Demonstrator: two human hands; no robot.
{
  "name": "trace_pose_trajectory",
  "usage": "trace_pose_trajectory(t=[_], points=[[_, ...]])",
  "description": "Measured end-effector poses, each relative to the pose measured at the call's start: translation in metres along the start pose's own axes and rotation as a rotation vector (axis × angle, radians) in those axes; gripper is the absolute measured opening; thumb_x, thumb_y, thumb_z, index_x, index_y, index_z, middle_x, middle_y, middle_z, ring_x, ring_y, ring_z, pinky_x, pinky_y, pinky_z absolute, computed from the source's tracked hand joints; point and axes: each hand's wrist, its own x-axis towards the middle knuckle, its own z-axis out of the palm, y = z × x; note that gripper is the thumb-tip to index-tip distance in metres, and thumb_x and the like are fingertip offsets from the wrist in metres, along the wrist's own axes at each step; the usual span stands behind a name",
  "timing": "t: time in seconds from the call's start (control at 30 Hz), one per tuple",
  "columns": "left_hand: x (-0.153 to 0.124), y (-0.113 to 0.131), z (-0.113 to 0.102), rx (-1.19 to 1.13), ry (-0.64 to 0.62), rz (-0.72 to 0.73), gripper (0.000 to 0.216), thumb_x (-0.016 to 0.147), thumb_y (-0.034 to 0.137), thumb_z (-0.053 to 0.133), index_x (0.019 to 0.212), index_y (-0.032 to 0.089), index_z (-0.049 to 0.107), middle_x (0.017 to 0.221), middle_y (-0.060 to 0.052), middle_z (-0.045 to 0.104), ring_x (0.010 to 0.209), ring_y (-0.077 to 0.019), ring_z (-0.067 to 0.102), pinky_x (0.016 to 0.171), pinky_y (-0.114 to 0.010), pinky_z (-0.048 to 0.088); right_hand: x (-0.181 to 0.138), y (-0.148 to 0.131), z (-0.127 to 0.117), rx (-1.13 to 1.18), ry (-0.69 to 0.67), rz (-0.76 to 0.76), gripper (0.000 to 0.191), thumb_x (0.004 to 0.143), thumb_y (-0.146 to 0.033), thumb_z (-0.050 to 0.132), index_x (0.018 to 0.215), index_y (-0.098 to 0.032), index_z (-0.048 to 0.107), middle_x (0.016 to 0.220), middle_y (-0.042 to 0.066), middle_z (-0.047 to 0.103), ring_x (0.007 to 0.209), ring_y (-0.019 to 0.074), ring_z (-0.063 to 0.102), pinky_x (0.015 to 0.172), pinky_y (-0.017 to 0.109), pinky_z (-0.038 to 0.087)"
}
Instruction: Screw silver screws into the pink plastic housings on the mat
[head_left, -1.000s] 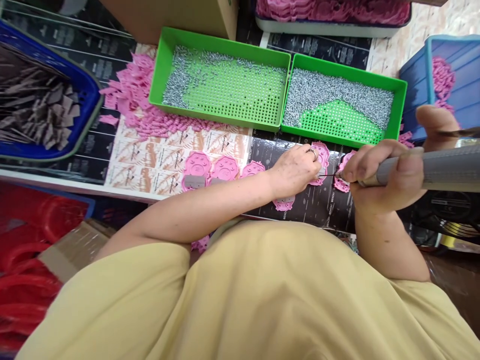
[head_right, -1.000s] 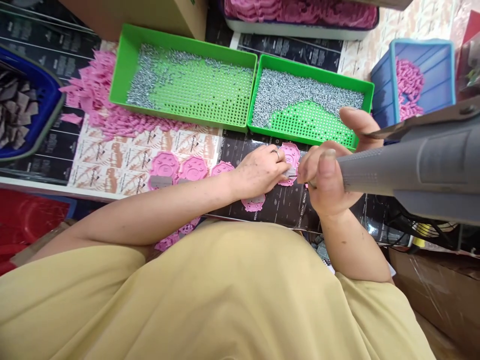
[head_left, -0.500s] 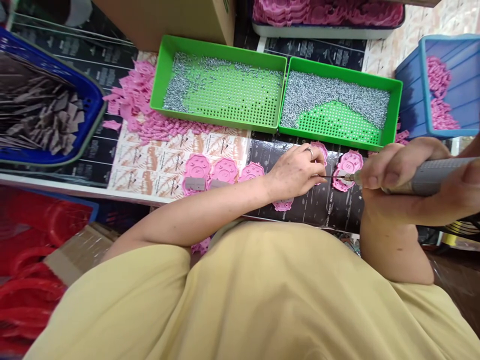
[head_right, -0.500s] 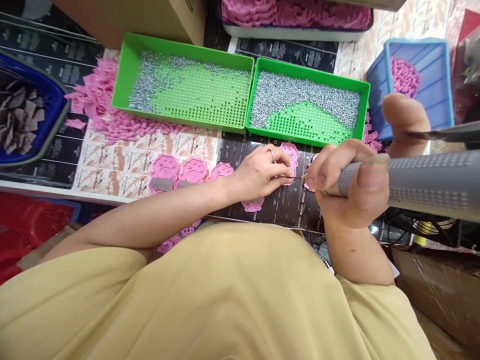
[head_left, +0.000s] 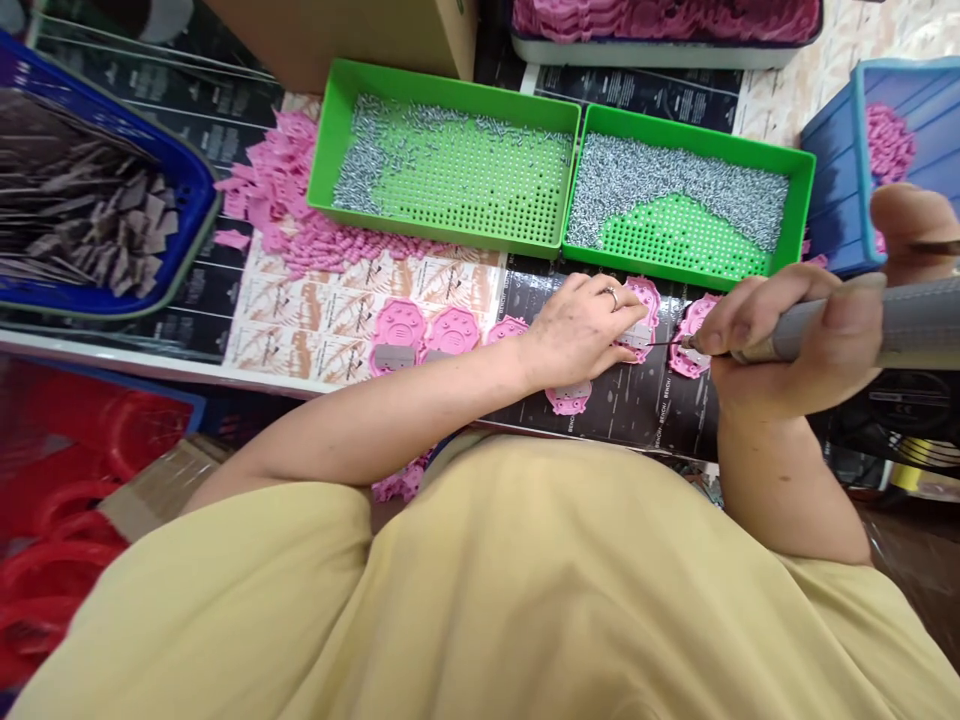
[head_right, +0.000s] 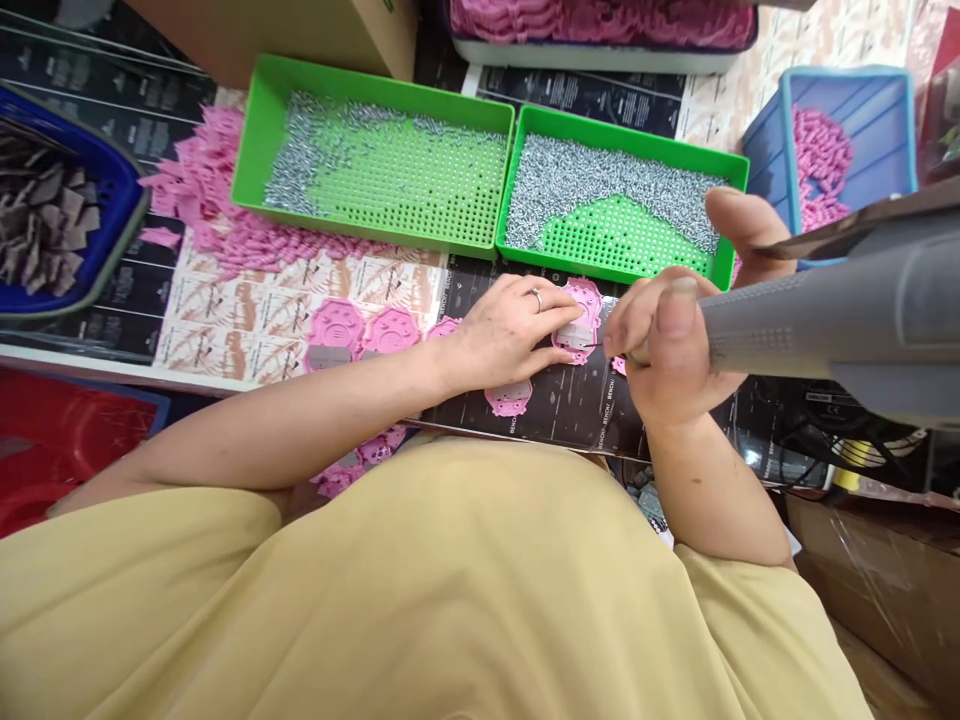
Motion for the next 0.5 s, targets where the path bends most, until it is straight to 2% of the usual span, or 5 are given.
trace_pose_trajectory(t=[0.13, 0.27, 0.43, 0.5], points=[[0.0, -0.001, 0.002, 0.04, -0.039, 0.016, 0.041, 0.091, 0.041, 0.07, 0.119, 0.012, 0.066, 0.125, -0.012, 0.069, 0.117, -0.0284, 0.058, 0.097, -0.04, 0.04, -0.004, 0.011, 0.0, 0.021, 0.012, 0.0, 0.023, 0.09, -0.039, 0.06, 0.112, -0.038, 0.065, 0.042, -0.009, 0.037, 0.027, 0.0102, 0.029, 0.026, 0.023, 0.023], [0.003, 0.0, 0.005, 0.058, -0.056, 0.03, 0.038, 0.092, 0.041, 0.069, 0.115, 0.01, 0.068, 0.121, -0.013, 0.07, 0.117, -0.0287, 0.058, 0.096, -0.04, 0.041, -0.005, 0.013, 0.0, -0.032, 0.04, -0.032, 0.025, 0.089, -0.038, 0.065, 0.114, -0.039, 0.066, 0.044, -0.01, 0.037, 0.028, 0.0093, 0.03, 0.028, 0.024, 0.029], [0.007, 0.001, 0.001, 0.086, -0.124, 0.044, 0.037, 0.091, 0.042, 0.07, 0.11, 0.009, 0.069, 0.116, -0.012, 0.07, 0.117, -0.03, 0.059, 0.096, -0.04, 0.042, -0.003, 0.01, 0.002, 0.001, -0.073, -0.031, 0.017, 0.091, -0.031, 0.062, 0.106, -0.034, 0.067, 0.046, -0.009, 0.037, 0.03, 0.0093, 0.035, 0.03, 0.023, 0.032], [0.008, 0.002, -0.001, 0.096, -0.134, 0.049, 0.037, 0.091, 0.041, 0.07, 0.11, 0.009, 0.069, 0.116, -0.013, 0.07, 0.116, -0.0302, 0.059, 0.095, -0.04, 0.042, -0.005, 0.011, 0.002, 0.021, -0.06, -0.001, 0.017, 0.089, -0.032, 0.067, 0.105, -0.035, 0.067, 0.051, -0.009, 0.043, 0.03, 0.0083, 0.036, 0.031, 0.023, 0.034]])
